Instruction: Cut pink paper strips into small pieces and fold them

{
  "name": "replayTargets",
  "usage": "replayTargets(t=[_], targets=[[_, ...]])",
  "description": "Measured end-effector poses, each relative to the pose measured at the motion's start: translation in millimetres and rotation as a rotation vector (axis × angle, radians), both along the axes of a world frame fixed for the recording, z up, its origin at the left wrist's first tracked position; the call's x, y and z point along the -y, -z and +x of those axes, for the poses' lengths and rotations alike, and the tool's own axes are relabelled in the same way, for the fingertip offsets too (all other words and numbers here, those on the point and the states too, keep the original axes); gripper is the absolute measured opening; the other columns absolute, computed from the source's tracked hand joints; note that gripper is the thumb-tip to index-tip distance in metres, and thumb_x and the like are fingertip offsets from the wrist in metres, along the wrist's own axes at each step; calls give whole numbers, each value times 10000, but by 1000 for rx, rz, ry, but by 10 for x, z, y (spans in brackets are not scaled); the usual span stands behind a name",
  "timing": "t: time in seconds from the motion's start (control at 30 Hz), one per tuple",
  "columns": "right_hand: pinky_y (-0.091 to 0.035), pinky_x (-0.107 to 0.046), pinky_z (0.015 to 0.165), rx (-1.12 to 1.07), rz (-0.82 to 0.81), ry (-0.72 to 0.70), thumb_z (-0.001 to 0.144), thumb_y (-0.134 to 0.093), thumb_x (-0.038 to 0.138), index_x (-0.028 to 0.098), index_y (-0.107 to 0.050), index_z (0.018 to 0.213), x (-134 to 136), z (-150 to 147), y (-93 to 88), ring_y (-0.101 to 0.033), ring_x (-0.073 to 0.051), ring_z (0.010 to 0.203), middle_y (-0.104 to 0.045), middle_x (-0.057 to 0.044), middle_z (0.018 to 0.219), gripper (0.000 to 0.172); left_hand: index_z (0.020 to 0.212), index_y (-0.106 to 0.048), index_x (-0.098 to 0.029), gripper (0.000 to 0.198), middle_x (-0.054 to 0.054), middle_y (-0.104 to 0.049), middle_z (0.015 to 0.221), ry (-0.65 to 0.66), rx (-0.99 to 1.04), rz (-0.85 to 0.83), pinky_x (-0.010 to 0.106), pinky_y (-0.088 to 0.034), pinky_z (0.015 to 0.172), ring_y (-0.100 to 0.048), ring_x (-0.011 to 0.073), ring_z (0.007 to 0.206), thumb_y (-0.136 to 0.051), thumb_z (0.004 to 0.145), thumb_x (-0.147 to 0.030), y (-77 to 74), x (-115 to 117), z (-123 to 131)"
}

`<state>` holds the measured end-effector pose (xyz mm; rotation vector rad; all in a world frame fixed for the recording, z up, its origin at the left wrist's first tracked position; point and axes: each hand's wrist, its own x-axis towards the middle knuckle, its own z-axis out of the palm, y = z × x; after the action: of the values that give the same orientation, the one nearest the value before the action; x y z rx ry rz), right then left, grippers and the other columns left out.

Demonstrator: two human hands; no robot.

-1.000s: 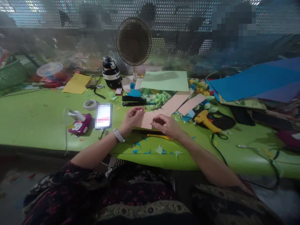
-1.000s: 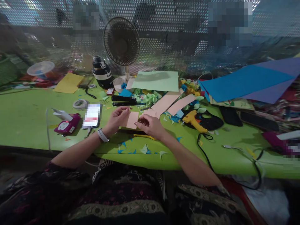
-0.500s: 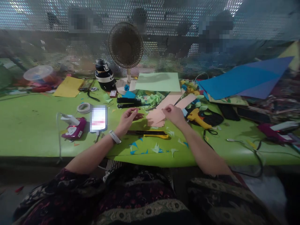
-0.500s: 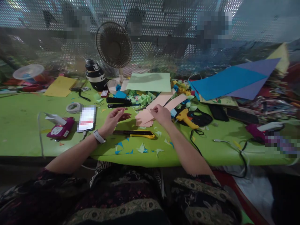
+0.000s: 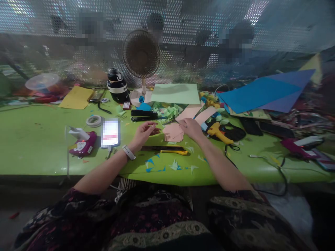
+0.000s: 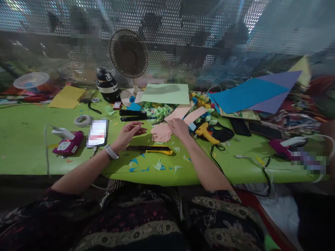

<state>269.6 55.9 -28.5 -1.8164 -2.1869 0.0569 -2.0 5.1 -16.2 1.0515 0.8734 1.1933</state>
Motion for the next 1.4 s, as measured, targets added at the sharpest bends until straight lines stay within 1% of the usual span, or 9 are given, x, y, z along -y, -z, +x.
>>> replayTargets(t=[0.33, 0.5, 0.6, 0.77, 0.93, 1.03, 1.13, 1.3, 1.4], targets=[[-437, -326, 723, -117, 37, 169, 953, -438, 276, 162, -742, 930, -23, 50, -45, -664, -252, 845, -758, -118, 906, 326, 1012, -678, -120, 284, 97, -765, 875, -2, -10, 4, 322, -560, 824, -733, 161, 782, -756, 828, -322, -3, -9, -10], [-491, -400, 859, -171, 253, 172, 963, -434, 280, 179, -718, 976, 40, -16, -114, -654, -279, 973, -743, -135, 1045, 301, 967, -701, -134, 279, 104, -767, 899, 13, 5, -47, 303, -562, 787, -727, 159, 781, -769, 817, -359, 0, -1, -16], [-492, -465, 984, -227, 465, -63, 984, -440, 269, 199, -713, 979, 218, -196, -204, -646, -273, 1083, -736, -126, 1125, 282, 934, -722, -140, 366, 140, -768, 967, 98, 21, -180, 315, -574, 761, -734, 194, 834, -737, 824, -489, 0, 6, -12], [-504, -506, 1033, -88, 354, -716, 966, -516, 211, 210, -717, 1074, 628, -565, -283, -607, -259, 1217, -685, -110, 1292, 229, 923, -730, -166, 565, 144, -768, 918, 261, 144, -357, 366, -590, 713, -729, 248, 818, -643, 789, -707, 1, 0, -4], [-522, -506, 1018, -104, 268, -945, 953, -549, 205, 221, -728, 1020, 819, -685, -291, -590, -254, 1248, -660, -110, 1335, 192, 887, -719, -142, 391, 116, -747, 843, 100, 121, -327, 338, -562, 625, -687, 211, 678, -802, 746, -497, 46, -11, -36], [-499, -522, 1047, -189, 262, -890, 952, -566, 233, 237, -728, 991, 844, -696, -302, -572, -255, 1275, -656, -92, 1340, 166, 830, -711, -123, 335, 87, -722, 781, 33, 92, -262, 285, -519, 577, -651, 166, 628, -827, 737, -423, 56, 5, -34], [-452, -542, 1092, -256, 341, -710, 950, -593, 276, 219, -718, 891, 830, -709, -295, -537, -278, 1316, -637, -106, 1359, 149, 851, -731, -119, 353, 74, -716, 756, 139, 36, -238, 256, -479, 542, -625, 137, 581, -827, 734, -438, 18, 57, 4], [-422, -563, 1109, -296, 418, -493, 926, -635, 331, 208, -687, 819, 773, -708, -246, -470, -314, 1373, -583, -129, 1410, 171, 1025, -746, -172, 506, 113, -763, 986, 240, 140, -297, 334, -566, 697, -713, 217, 786, -772, 735, -585, -87, 161, 44], [-407, -574, 1120, -298, 430, -458, 931, -623, 347, 209, -681, 822, 753, -702, -235, -434, -326, 1396, -563, -126, 1431, 186, 988, -745, -169, 435, 113, -765, 1000, 300, 116, -276, 337, -568, 741, -720, 222, 827, -870, 667, -436, -114, 189, 18]])
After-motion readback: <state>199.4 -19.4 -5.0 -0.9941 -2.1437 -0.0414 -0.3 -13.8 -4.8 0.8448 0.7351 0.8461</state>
